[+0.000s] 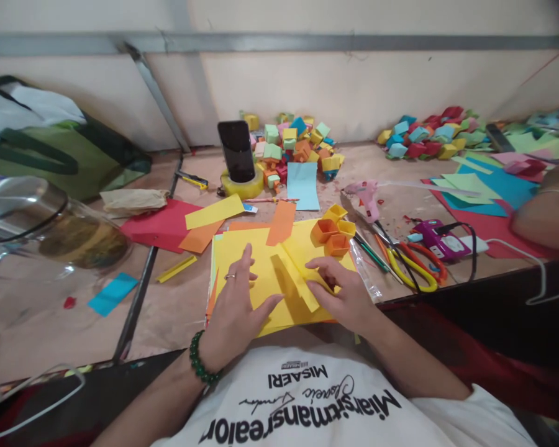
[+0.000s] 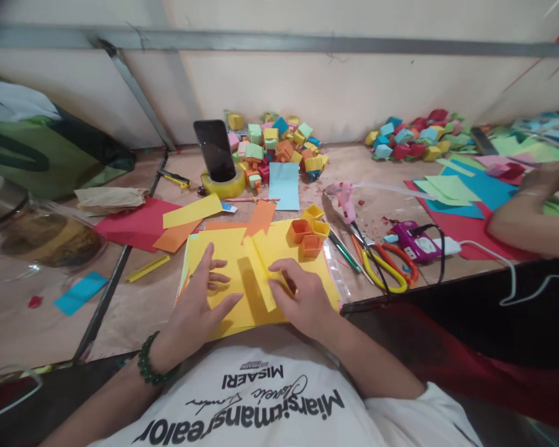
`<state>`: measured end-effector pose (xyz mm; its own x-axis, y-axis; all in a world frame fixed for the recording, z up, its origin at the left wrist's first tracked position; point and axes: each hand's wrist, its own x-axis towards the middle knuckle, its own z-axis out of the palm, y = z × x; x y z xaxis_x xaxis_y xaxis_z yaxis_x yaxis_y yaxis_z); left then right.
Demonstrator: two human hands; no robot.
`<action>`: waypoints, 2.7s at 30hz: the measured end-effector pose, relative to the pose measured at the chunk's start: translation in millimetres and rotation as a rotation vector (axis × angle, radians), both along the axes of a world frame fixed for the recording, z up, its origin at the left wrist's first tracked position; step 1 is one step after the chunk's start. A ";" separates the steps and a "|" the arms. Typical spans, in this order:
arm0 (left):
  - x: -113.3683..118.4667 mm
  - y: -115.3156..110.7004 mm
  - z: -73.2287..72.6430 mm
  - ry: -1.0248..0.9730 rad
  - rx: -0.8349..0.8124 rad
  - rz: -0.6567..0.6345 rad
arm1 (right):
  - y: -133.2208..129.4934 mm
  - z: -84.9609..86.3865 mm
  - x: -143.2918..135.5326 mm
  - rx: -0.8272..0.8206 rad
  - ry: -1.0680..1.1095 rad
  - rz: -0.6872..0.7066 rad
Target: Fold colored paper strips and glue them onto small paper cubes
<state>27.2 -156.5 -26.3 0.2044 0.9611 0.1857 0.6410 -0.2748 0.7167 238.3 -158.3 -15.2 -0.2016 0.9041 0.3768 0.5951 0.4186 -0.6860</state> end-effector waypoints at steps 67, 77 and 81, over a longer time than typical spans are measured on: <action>-12.1 -4.6 7.7 0.388 -0.055 -0.210 | 17.8 -14.5 15.2 -0.187 -0.364 0.104; -4.8 -1.3 15.7 0.522 -0.290 -0.174 | 19.7 -15.6 13.5 -0.222 -0.388 0.094; -3.9 -0.7 16.9 0.661 -0.261 -0.208 | 18.5 -16.8 12.3 -0.216 -0.407 0.081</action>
<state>23.3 -157.2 -9.4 0.3770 0.8864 -0.2686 0.9148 -0.3108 0.2581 250.7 -139.8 -32.1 -0.3672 0.9284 0.0575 0.8052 0.3483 -0.4799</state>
